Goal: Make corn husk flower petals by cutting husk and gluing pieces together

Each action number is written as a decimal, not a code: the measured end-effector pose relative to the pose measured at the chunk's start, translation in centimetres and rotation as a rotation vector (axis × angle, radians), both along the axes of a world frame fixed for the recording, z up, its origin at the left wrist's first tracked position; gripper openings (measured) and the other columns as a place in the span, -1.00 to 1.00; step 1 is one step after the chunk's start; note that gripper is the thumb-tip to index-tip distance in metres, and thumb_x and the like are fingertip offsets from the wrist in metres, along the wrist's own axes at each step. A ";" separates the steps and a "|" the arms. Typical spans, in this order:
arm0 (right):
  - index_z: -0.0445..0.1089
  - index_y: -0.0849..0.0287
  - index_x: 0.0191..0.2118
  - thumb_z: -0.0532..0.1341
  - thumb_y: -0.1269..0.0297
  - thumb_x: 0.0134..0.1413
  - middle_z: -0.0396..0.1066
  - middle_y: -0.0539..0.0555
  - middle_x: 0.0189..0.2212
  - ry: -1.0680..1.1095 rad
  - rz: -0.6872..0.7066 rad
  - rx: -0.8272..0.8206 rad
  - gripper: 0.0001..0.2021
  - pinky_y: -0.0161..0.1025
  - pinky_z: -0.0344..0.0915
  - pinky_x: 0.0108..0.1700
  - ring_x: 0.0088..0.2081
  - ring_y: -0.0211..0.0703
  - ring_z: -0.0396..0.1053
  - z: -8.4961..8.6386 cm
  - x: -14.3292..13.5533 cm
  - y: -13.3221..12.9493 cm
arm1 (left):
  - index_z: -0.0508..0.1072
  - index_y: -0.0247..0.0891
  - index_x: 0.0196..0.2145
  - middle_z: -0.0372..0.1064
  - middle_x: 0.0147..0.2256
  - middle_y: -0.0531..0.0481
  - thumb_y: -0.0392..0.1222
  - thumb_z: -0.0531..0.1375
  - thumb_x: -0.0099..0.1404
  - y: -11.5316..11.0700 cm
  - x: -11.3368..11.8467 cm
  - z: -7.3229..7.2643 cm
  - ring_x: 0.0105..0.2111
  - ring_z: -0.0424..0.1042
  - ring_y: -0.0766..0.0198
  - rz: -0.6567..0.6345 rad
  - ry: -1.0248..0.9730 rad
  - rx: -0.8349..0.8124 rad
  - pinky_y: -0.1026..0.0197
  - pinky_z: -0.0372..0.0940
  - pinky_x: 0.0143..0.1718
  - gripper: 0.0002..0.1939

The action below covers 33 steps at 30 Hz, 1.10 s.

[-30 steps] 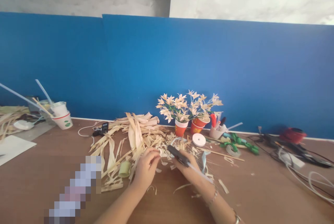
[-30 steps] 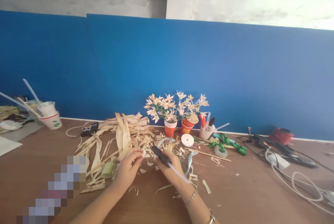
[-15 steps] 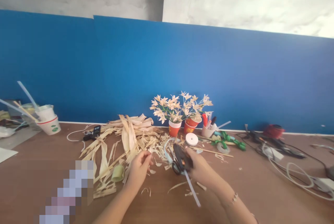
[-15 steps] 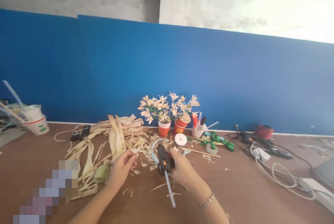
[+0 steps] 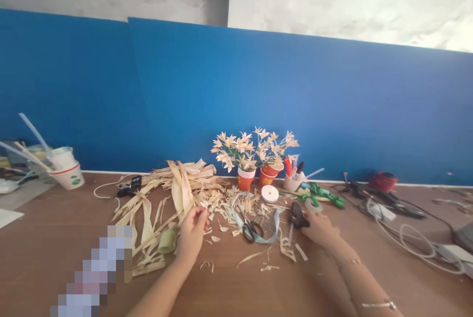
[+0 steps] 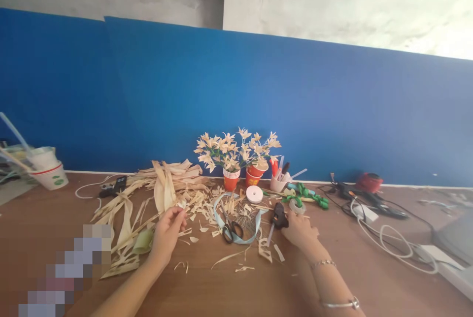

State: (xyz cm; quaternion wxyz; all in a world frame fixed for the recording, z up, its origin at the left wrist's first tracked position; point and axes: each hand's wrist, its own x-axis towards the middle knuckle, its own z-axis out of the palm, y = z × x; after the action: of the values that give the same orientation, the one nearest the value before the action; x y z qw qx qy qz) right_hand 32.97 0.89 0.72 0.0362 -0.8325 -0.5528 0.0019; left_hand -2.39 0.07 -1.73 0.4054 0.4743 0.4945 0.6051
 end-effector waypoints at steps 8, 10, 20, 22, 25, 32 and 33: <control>0.47 0.09 -0.41 0.11 0.48 -0.05 0.49 0.08 -0.36 0.325 0.721 0.165 -0.79 -0.22 0.18 -0.17 -0.24 -0.08 0.38 1.8 -15.1 -0.2 | 0.34 -0.24 -0.34 0.25 -0.57 0.12 0.08 0.14 0.15 0.3 -0.1 -0.5 -0.58 0.26 0.31 0.007 -0.006 -0.028 0.29 0.19 -0.51 -0.69; 0.47 0.11 -0.43 0.12 0.54 -0.10 0.48 0.05 -0.41 0.379 0.840 0.154 -0.77 -0.27 0.17 -0.20 -0.29 -0.13 0.38 1.2 -18.0 0.0 | 0.35 -0.24 -0.35 0.25 -0.58 0.11 0.09 0.15 0.13 0.2 -0.1 -0.4 -0.58 0.26 0.30 0.005 -0.005 -0.028 0.28 0.19 -0.52 -0.68; 0.41 0.21 -0.38 0.05 0.63 -0.15 0.46 0.12 -0.40 0.363 0.836 0.137 -0.72 -0.31 0.17 -0.25 -0.32 -0.14 0.37 -1.1 -19.7 0.6 | 0.36 -0.25 -0.37 0.26 -0.61 0.13 0.04 0.15 0.14 -0.2 0.3 0.3 -0.59 0.28 0.30 0.004 0.001 -0.049 0.29 0.19 -0.54 -0.72; 0.41 0.21 -0.37 0.04 0.65 -0.19 0.45 0.12 -0.40 0.389 0.836 0.153 -0.70 -0.31 0.17 -0.27 -0.33 -0.15 0.35 -1.3 -19.6 0.6 | 0.37 -0.26 -0.38 0.26 -0.61 0.13 0.04 0.15 0.13 -0.3 0.3 0.2 -0.59 0.29 0.30 0.005 -0.003 -0.047 0.29 0.19 -0.54 -0.71; 0.40 0.21 -0.43 0.06 0.62 -0.25 0.42 0.06 -0.48 0.552 0.787 0.158 -0.74 -0.33 0.15 -0.34 -0.41 -0.20 0.30 -1.5 -19.7 0.7 | 0.37 -0.26 -0.38 0.25 -0.62 0.13 0.06 0.16 0.12 -0.3 0.4 0.1 -0.60 0.29 0.31 0.003 -0.021 -0.057 0.29 0.19 -0.54 -0.70; 0.35 0.20 -0.51 0.18 0.33 -0.15 0.27 -0.09 -0.64 1.440 0.467 -0.017 -0.94 -0.41 0.01 -0.58 -0.62 -0.37 0.10 -0.8 -19.9 1.0 | 0.35 -0.27 -0.40 0.29 -0.61 0.13 0.00 0.16 0.12 -0.6 0.7 0.9 -0.63 0.26 0.36 -0.030 -0.074 -0.104 0.34 0.14 -0.60 -0.74; 0.36 0.21 -0.52 0.21 0.29 -0.15 0.25 -0.09 -0.65 1.504 0.461 -0.032 -0.91 -0.41 0.00 -0.58 -0.62 -0.38 0.09 -0.5 -19.9 0.9 | 0.34 -0.27 -0.40 0.31 -0.58 0.11 0.00 0.16 0.12 -0.6 0.8 1.0 -0.62 0.28 0.36 -0.038 -0.094 -0.107 0.34 0.14 -0.61 -0.74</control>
State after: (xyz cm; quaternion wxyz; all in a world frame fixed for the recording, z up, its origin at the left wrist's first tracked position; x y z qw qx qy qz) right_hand 13.06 1.74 0.18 0.3874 -0.4724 -0.5385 0.5803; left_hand -1.63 -0.57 -0.77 0.4643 0.4322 0.4975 0.5917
